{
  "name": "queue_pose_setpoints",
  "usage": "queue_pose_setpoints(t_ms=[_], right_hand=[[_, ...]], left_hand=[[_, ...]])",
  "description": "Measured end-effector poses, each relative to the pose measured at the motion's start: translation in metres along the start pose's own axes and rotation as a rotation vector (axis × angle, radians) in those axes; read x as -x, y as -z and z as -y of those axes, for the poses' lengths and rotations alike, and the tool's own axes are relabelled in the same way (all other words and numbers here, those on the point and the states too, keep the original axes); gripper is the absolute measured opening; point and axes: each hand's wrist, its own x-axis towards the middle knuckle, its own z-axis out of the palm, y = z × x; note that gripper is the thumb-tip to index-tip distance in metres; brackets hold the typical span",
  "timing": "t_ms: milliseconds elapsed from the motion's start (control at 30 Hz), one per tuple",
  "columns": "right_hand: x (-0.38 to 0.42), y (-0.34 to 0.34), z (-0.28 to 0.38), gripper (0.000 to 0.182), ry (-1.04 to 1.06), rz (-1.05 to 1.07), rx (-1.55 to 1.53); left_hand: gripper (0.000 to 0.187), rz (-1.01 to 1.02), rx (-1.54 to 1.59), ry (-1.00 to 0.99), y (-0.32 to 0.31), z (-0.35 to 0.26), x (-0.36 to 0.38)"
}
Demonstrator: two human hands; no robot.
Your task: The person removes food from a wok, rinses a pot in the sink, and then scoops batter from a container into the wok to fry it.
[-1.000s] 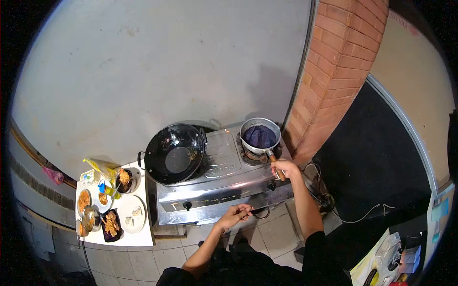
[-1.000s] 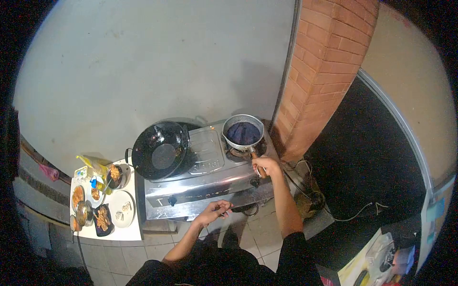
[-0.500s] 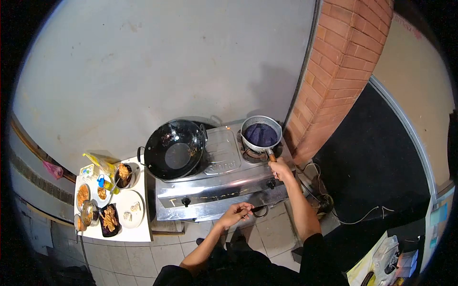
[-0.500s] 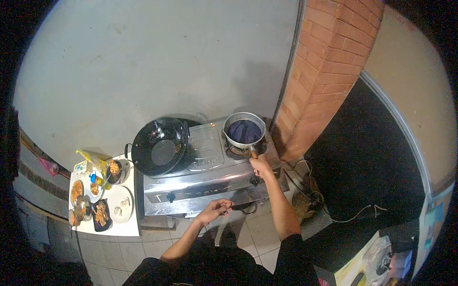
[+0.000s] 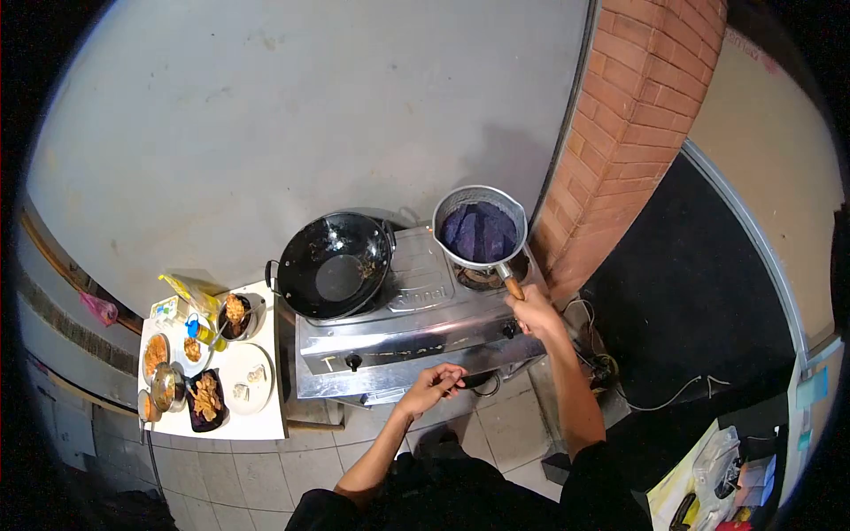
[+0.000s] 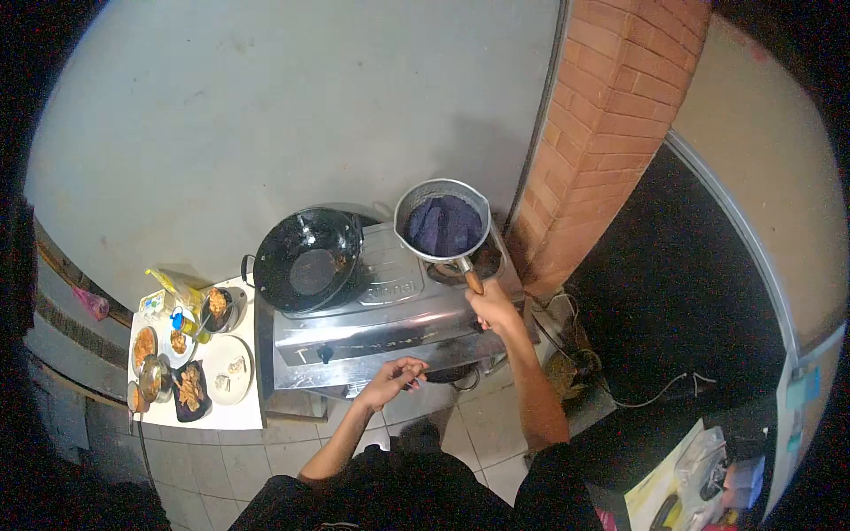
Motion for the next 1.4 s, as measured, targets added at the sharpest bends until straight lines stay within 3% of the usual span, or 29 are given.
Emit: queue_pose_setpoints(t_ms=[267,400,567,633,700,767,900,933,1033,1067,1267,1400], right_hand=[[0.106,-0.105,-0.008,0.031,0.012,0.061,-0.094],[0.167,-0.194,-0.007,0.027,0.058,0.079,-0.143],[0.237,-0.313,-0.003,0.02,0.153,0.141,-0.234],[0.251,-0.362,-0.011,0.021,0.244,0.159,-0.208],[0.267,-0.411,-0.006,0.022,0.368,0.159,-0.137],[0.289,-0.452,0.0,0.023,0.321,0.201,-0.083],[0.314,-0.533,0.029,0.026,0.33,0.287,0.025],[0.318,-0.553,0.037,0.026,0.353,0.311,0.052],[0.316,-0.622,0.045,0.028,0.406,0.373,0.143],[0.316,-0.646,0.049,0.028,0.426,0.393,0.154],[0.32,-0.789,0.116,0.028,0.362,0.633,0.119],[0.321,-0.891,0.149,0.029,0.547,0.663,0.01]], left_hand=[[0.047,-0.062,0.155,-0.124,0.012,-0.01,0.078],[0.065,-0.117,0.235,-0.122,0.017,-0.005,0.147],[0.067,-0.211,0.377,-0.075,0.04,0.011,0.25],[0.067,-0.26,0.409,-0.029,0.058,0.046,0.28],[0.067,-0.39,0.484,-0.13,0.068,0.044,0.322],[0.069,-0.492,0.525,-0.194,0.087,0.05,0.358],[0.073,-0.603,0.593,-0.229,0.141,0.06,0.418],[0.056,-0.775,0.636,-0.234,0.15,0.054,0.431],[0.057,-0.852,0.669,-0.279,0.204,0.077,0.46],[0.07,-0.791,0.646,-0.201,0.227,0.079,0.479],[0.069,-0.976,0.785,-0.319,0.351,0.069,0.555],[0.07,-1.017,0.595,-0.245,0.434,0.055,0.62]])
